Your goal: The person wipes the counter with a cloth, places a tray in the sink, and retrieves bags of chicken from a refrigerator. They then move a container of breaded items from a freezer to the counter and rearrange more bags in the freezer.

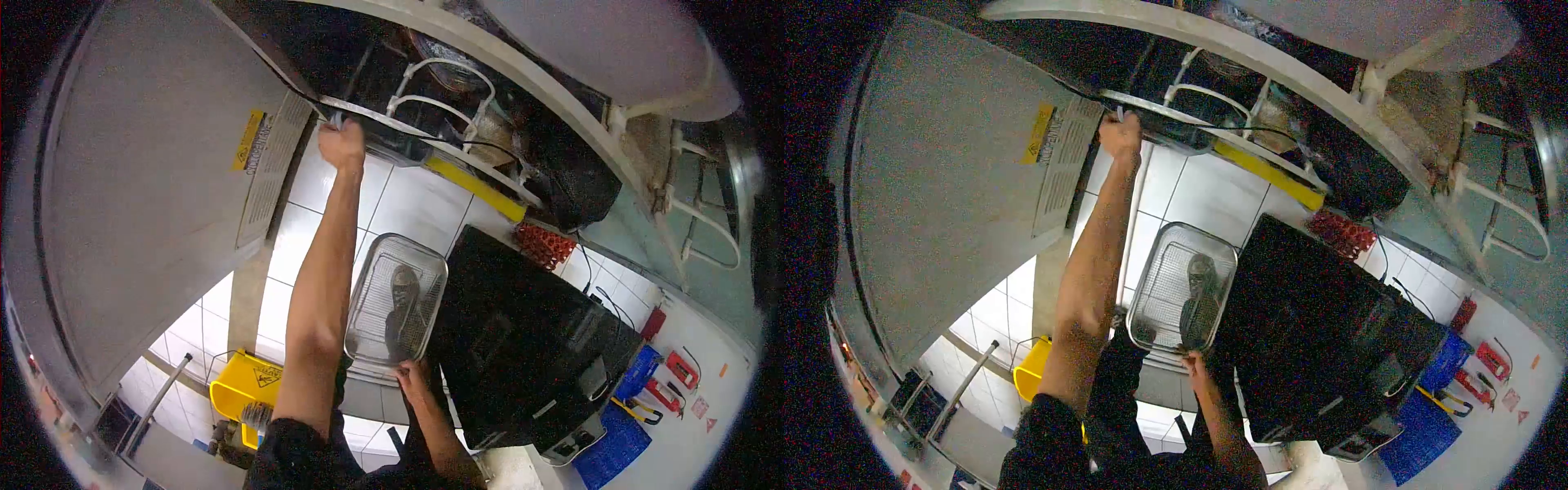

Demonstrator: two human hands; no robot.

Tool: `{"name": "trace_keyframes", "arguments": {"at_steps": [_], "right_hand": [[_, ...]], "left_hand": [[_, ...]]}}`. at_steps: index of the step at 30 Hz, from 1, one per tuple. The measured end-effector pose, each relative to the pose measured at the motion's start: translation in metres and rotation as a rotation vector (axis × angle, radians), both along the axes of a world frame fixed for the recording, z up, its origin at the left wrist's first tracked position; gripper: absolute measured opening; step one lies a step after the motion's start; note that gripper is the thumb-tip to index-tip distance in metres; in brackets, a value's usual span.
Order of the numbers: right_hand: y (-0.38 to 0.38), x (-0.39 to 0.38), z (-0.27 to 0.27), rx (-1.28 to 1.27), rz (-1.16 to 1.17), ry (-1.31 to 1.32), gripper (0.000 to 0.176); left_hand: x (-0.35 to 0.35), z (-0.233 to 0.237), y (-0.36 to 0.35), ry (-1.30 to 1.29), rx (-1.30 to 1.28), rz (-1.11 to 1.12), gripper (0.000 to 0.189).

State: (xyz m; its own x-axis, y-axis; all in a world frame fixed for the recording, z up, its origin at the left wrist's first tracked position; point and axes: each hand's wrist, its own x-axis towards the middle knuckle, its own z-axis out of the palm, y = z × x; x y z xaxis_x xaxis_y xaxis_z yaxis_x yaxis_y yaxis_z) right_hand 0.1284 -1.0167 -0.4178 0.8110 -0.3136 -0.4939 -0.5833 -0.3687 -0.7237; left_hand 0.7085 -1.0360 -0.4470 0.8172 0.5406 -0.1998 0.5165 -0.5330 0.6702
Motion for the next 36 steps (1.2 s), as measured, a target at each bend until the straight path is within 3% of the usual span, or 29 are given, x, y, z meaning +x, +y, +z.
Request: {"name": "trace_keyframes", "arguments": {"at_steps": [1, 2, 4, 6, 8, 10, 12, 13, 14, 16, 18, 19, 20, 21, 22, 24, 26, 28, 30, 32, 33, 35, 36], "right_hand": [[0.001, -0.007, -0.008, 0.314, -0.308, 0.115, 0.027], [-0.004, -0.011, -0.014, 0.323, -0.31, 0.179, 0.032], [-0.009, -0.016, -0.014, 0.346, -0.325, 0.231, 0.044], [-0.011, 0.0, -0.002, 0.516, -0.533, 0.232, 0.052], [-0.019, 0.045, 0.021, 0.78, -0.945, 0.221, 0.057], [-0.027, 0.045, 0.009, 0.933, -1.182, 0.256, 0.059], [-0.038, 0.03, -0.014, 1.018, -1.376, 0.284, 0.062], [-0.043, 0.018, -0.031, 1.007, -1.384, 0.298, 0.063], [-0.048, -0.001, -0.055, 0.981, -1.371, 0.314, 0.064], [-0.061, -0.094, -0.158, 0.946, -1.291, 0.376, 0.067], [-0.055, 0.101, 0.006, 0.743, -1.263, 0.271, 0.059], [-0.061, 0.111, 0.0, 0.751, -1.185, 0.267, 0.057], [-0.065, 0.139, 0.013, 0.78, -1.132, 0.237, 0.054], [-0.069, 0.167, 0.027, 0.807, -1.079, 0.205, 0.051], [-0.072, 0.213, 0.06, 0.851, -1.046, 0.144, 0.048], [-0.086, 0.238, 0.041, 0.987, -0.864, -0.054, 0.043], [-0.097, 0.264, -0.019, 1.081, -0.86, 0.265, 0.037], [-0.081, 0.286, -0.027, 1.011, -0.917, 0.315, 0.038], [-0.07, 0.303, -0.022, 0.941, -0.974, 0.363, 0.039], [-0.064, 0.316, -0.002, 1.084, -1.021, 0.238, 0.042], [-0.06, 0.324, 0.01, 1.116, -0.985, 0.182, 0.028], [-0.079, 0.306, -0.056, 1.132, -1.036, 0.244, 0.026], [-0.077, 0.324, -0.041, 1.152, -1.087, 0.307, 0.025]], "left_hand": [[-0.005, 0.015, 0.003, -0.085, -0.266, -0.082, 0.032], [-0.013, 0.004, 0.008, -0.089, -0.263, -0.084, 0.032], [-0.032, -0.033, 0.023, -0.027, -0.573, -0.026, 0.03], [-0.069, 0.024, 0.036, 0.135, -0.685, 0.076, 0.025], [-0.102, 0.036, 0.054, 0.036, -0.728, 0.074, 0.025], [-0.14, 0.041, 0.084, 0.113, -0.655, -0.002, 0.035], [-0.178, 0.09, 0.106, 0.22, -0.611, 0.1, 0.042], [-0.204, 0.101, 0.128, 0.291, -0.496, 0.051, 0.045], [-0.225, 0.126, 0.141, 0.289, -0.558, 0.129, 0.041], [-0.274, 0.161, 0.188, 0.385, -0.53, 0.158, 0.037], [-0.321, 0.204, 0.226, 0.311, -0.426, 0.011, 0.039], [-0.362, 0.202, 0.256, 0.229, -0.485, 0.085, 0.042], [-0.37, 0.234, 0.263, 0.323, -0.456, 0.098, 0.047], [-0.374, 0.264, 0.261, 0.316, -0.493, 0.192, 0.049], [-0.407, 0.264, 0.288, 0.339, -0.506, 0.201, 0.051], [-0.414, 0.299, 0.281, 0.327, -0.432, 0.215, 0.054], [-0.422, 0.313, 0.28, 0.322, -0.441, 0.194, 0.056], [-0.444, 0.305, 0.288, 0.332, -0.384, 0.132, 0.058], [-0.466, 0.298, 0.281, 0.304, -0.389, 0.264, 0.062], [-0.485, 0.284, 0.275, 0.217, -0.446, 0.239, 0.064], [-0.489, 0.286, 0.271, 0.282, -0.423, 0.247, 0.063], [-0.492, 0.292, 0.253, 0.31, -0.507, 0.344, 0.061], [-0.499, 0.29, 0.253, 0.318, -0.579, 0.436, 0.058]]}}
